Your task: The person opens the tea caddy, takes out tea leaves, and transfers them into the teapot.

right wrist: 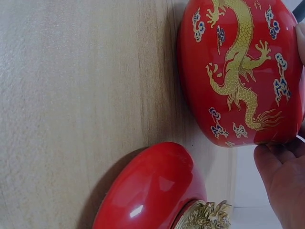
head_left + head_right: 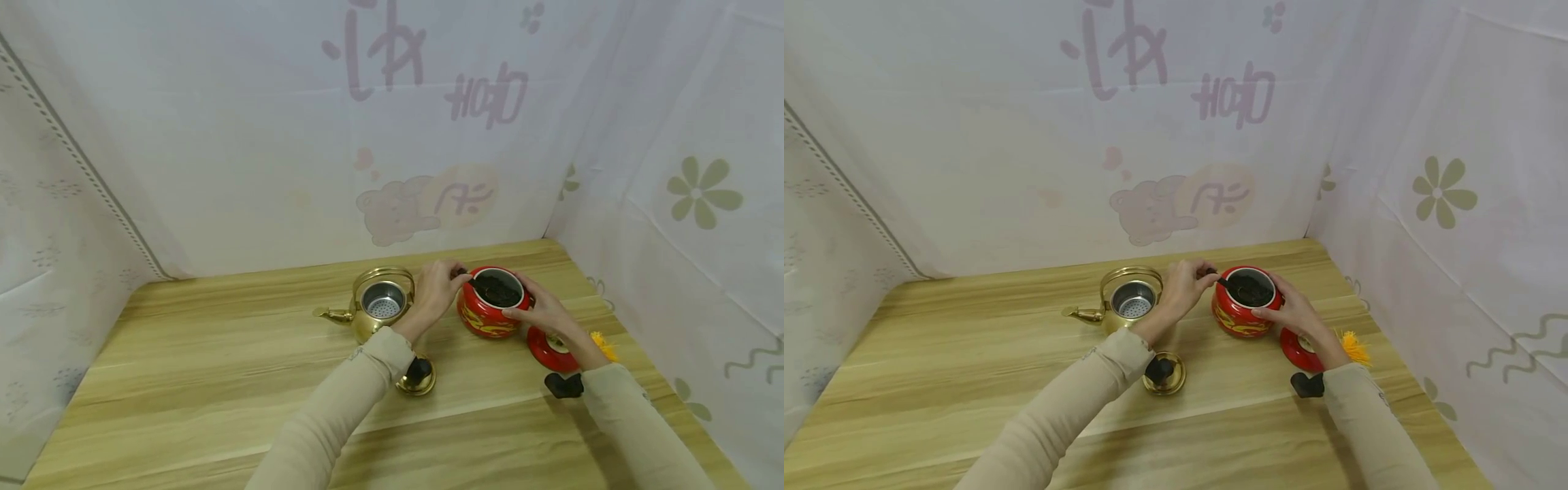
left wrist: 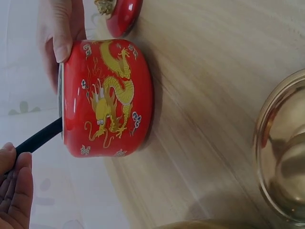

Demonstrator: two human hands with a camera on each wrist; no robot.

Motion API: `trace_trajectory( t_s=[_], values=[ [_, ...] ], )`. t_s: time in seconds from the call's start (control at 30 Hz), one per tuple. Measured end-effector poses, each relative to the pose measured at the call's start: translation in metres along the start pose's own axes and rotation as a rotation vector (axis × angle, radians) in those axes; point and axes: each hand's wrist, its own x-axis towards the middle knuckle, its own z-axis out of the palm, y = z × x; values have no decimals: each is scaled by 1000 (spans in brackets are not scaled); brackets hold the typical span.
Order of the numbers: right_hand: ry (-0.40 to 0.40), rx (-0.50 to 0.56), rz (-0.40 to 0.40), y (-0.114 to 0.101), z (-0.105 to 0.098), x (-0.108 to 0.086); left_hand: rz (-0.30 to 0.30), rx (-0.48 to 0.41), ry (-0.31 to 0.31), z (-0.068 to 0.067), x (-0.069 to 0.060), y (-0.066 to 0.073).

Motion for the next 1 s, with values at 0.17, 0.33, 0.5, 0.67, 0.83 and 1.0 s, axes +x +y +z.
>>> trace_trajectory(
  t_s=[0.17,0.33,0.5,0.67,0.83,1.0],
  values=[
    [2,8,3,1,0,-2,2,20,-23,4,1,3],
    [-1,21,1,-1,0,-4,-2,2,-30,8,-1,5],
    [6,1,11,-2,-1,-5,-12,-24,-9,12,-2,5],
    [9,20,12,-2,0,-5,-19,-69,-18,22,-8,2],
    [10,12,22,-1,1,-5,-55,-134,-5,34,-13,3],
    [21,1,27,1,-1,-5,-70,-177,41,40,-13,3]
  ],
)
